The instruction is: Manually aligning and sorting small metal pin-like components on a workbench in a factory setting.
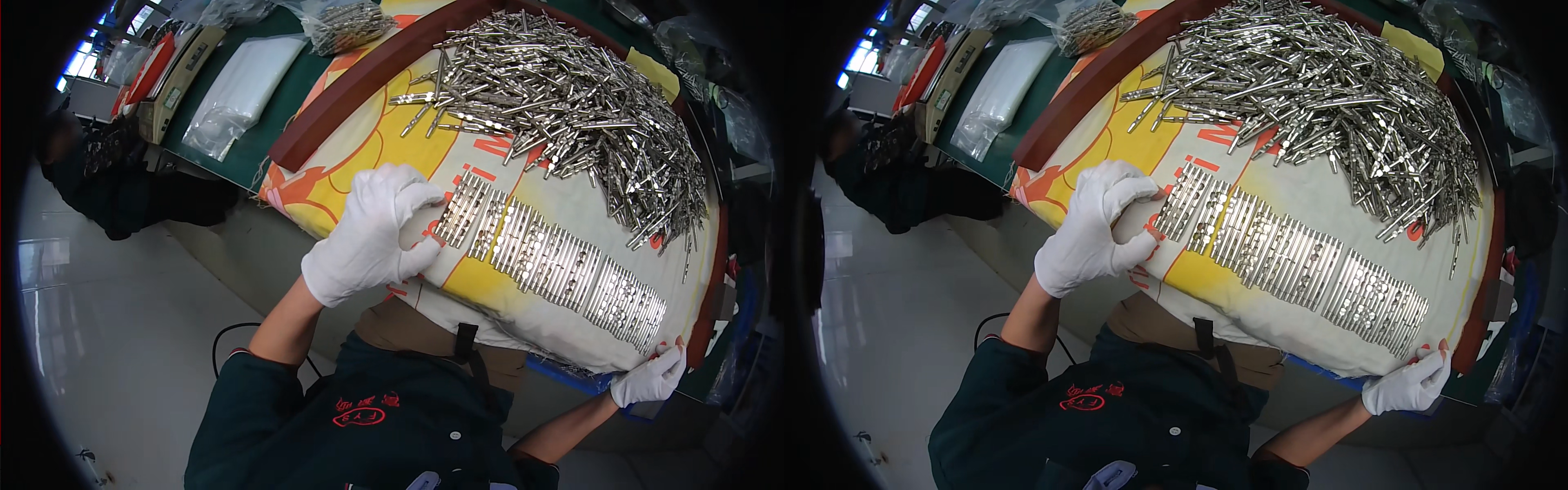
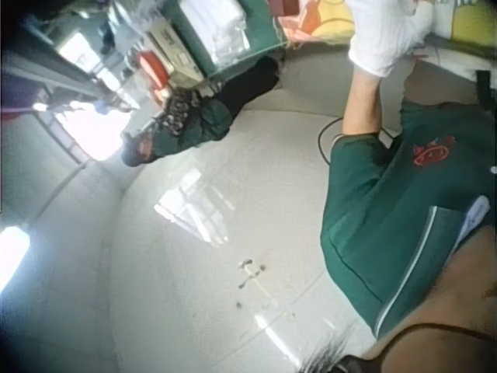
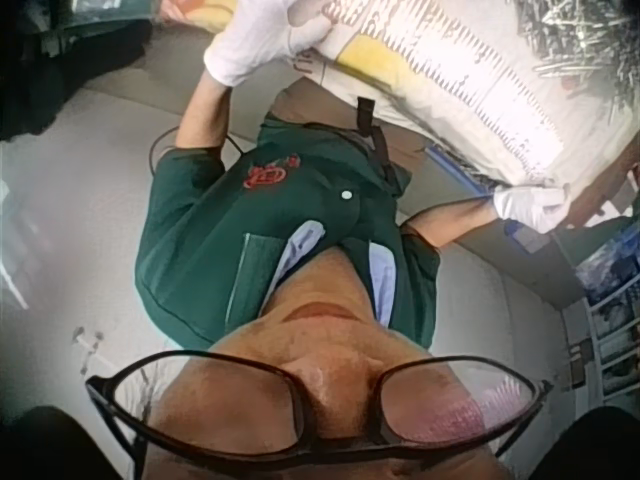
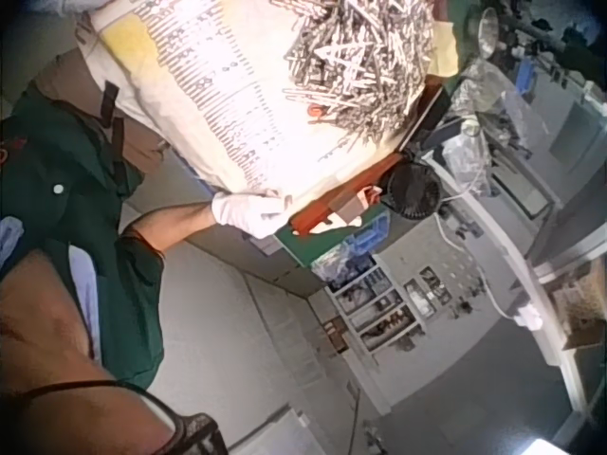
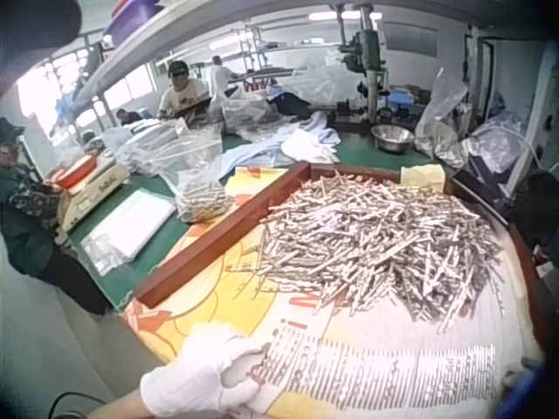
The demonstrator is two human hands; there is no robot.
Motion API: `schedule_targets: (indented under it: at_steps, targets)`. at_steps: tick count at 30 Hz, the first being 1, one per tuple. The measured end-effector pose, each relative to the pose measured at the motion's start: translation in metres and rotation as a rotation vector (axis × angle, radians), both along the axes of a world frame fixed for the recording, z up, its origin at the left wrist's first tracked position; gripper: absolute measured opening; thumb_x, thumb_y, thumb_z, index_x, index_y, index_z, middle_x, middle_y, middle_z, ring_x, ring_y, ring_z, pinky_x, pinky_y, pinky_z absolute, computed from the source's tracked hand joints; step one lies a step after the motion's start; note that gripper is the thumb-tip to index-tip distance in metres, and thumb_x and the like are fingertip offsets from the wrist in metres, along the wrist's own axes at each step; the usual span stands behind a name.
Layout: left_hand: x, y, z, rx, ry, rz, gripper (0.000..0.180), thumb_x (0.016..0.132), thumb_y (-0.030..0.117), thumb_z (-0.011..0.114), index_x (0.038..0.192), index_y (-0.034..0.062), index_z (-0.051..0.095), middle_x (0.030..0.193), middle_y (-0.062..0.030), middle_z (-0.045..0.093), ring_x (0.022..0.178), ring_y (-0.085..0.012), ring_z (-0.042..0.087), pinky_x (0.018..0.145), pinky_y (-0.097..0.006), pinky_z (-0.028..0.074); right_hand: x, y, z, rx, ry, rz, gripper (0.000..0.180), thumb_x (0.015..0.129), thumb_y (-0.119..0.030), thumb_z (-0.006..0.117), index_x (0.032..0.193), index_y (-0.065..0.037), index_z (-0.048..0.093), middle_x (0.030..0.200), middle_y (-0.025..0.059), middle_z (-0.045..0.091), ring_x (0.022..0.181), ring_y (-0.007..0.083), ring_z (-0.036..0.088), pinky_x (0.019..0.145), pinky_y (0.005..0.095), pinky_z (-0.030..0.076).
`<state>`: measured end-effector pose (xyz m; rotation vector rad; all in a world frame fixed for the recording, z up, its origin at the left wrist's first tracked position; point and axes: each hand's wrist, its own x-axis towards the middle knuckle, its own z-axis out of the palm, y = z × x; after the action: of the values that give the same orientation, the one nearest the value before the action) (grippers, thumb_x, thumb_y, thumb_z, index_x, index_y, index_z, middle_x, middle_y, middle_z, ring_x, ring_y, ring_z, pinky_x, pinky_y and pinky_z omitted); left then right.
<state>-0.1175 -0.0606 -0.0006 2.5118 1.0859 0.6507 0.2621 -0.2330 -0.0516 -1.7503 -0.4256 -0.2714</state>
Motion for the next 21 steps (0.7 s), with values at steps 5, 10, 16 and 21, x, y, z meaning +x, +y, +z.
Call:
schedule_targets:
  at_steps: [5, 10, 16, 21]
  targets:
    - [0.0018, 0.0004, -0.0012, -0.005, -0.013, -0.002, 0.043, 0.074, 0.021, 0.071, 0.113, 0.0087, 0.057, 0.104, -0.0113, 0.058, 0.099, -0.0302, 0.053, 0.092, -0.04, 0.037, 0.0006, -0.0003, -0.0011, 0.009, -0.009, 0.0, 0.025, 0.098, -0.013, 0.056, 0.109, 0.004, 0.069, 0.069, -0.0022, 0.052, 0.059, 0.0036, 0.04, 0.054, 0.0189, 0.03]
    - [0.0034, -0.0016, 0.0007, 0.002, 0.01, 0.018, 0.045, 0.071, 0.022, 0.068, 0.113, 0.0086, 0.057, 0.103, -0.0113, 0.058, 0.099, -0.0303, 0.053, 0.092, -0.039, 0.036, 0.0054, -0.0067, -0.004, -0.01, 0.008, 0.038, 0.026, 0.097, -0.016, 0.056, 0.11, 0.002, 0.069, 0.073, -0.0008, 0.058, 0.064, 0.0048, 0.048, 0.056, 0.019, 0.035]
    - [0.0072, -0.0027, 0.0034, -0.014, 0.05, 0.047, 0.046, 0.071, 0.022, 0.067, 0.113, 0.0076, 0.056, 0.101, -0.0117, 0.057, 0.099, -0.0302, 0.052, 0.093, -0.039, 0.035, 0.0064, -0.0042, -0.0072, 0.041, -0.04, 0.055, 0.026, 0.097, -0.015, 0.056, 0.111, 0.003, 0.069, 0.073, -0.0007, 0.058, 0.064, 0.0044, 0.047, 0.057, 0.0184, 0.035]
    - [0.0036, 0.0005, -0.0021, 0.025, 0.021, 0.009, 0.045, 0.072, 0.024, 0.067, 0.112, 0.0081, 0.056, 0.1, -0.0115, 0.055, 0.096, -0.0302, 0.051, 0.088, -0.04, 0.036, 0.002, -0.0029, -0.0003, -0.006, -0.014, 0.003, 0.026, 0.097, -0.013, 0.057, 0.107, 0.007, 0.069, 0.071, 0.0012, 0.055, 0.064, 0.007, 0.046, 0.057, 0.0205, 0.034]
